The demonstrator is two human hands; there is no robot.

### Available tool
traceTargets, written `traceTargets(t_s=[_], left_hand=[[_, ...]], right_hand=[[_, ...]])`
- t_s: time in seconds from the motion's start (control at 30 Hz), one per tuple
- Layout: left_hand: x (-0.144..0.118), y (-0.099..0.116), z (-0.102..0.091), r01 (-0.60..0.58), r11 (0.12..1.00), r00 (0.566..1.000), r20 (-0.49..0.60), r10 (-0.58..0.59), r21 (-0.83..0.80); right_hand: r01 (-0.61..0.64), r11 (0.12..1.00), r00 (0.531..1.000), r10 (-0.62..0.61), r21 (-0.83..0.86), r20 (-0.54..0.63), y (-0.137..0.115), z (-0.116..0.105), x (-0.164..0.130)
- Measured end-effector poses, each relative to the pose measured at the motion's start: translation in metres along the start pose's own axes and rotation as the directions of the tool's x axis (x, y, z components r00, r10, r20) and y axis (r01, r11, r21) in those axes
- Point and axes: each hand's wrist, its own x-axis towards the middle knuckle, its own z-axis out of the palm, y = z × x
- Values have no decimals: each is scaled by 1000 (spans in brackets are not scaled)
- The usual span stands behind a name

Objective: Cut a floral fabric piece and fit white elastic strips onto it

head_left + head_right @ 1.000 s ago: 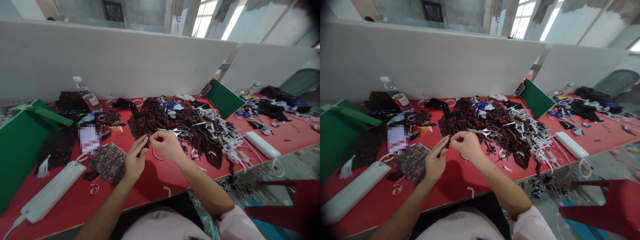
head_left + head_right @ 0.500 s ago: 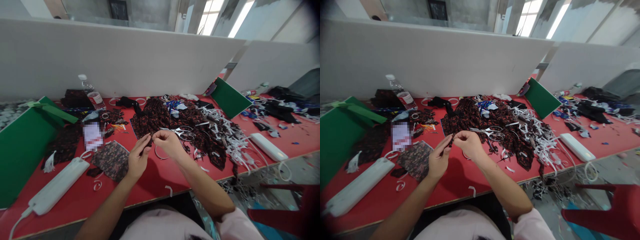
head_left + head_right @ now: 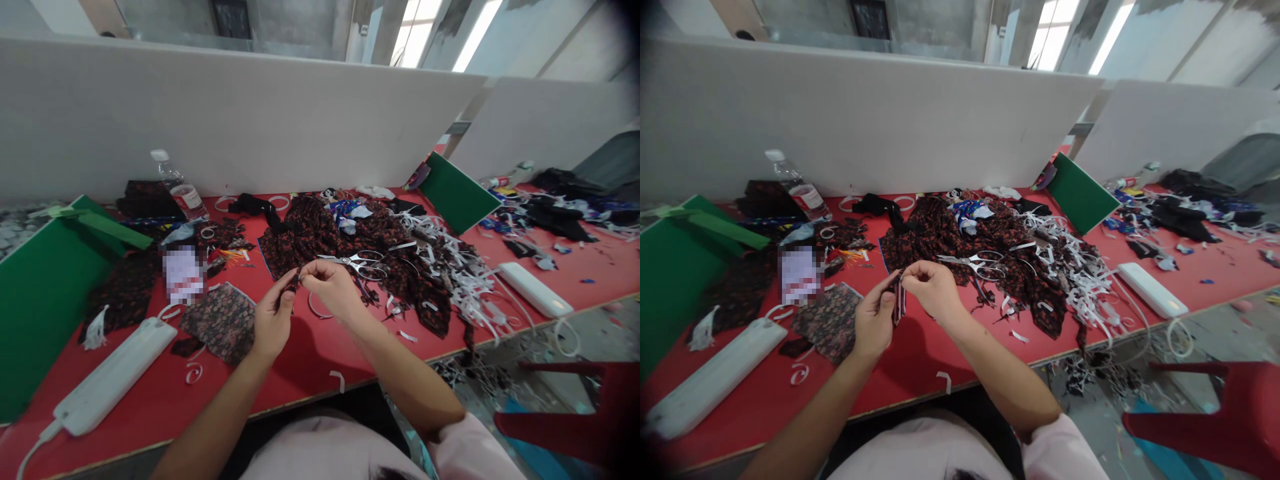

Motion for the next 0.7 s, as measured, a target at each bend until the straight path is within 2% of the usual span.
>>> traceTargets(t_s=[0.23,0.5,0.7], left_hand=[[0,-2,4,-2,986,1000,-21,-1,-164],[0,-5,2,-10,988,998,-64,1,-152],[1,-3,2,-16,990,998,-59,8,-142]], right_hand=[[-59,990,998,63,131,-27,2,7,-3],[-211,929,978,199,304,71,4,5,-4],[-230,935,971,203,270,125,2,-1,-6]])
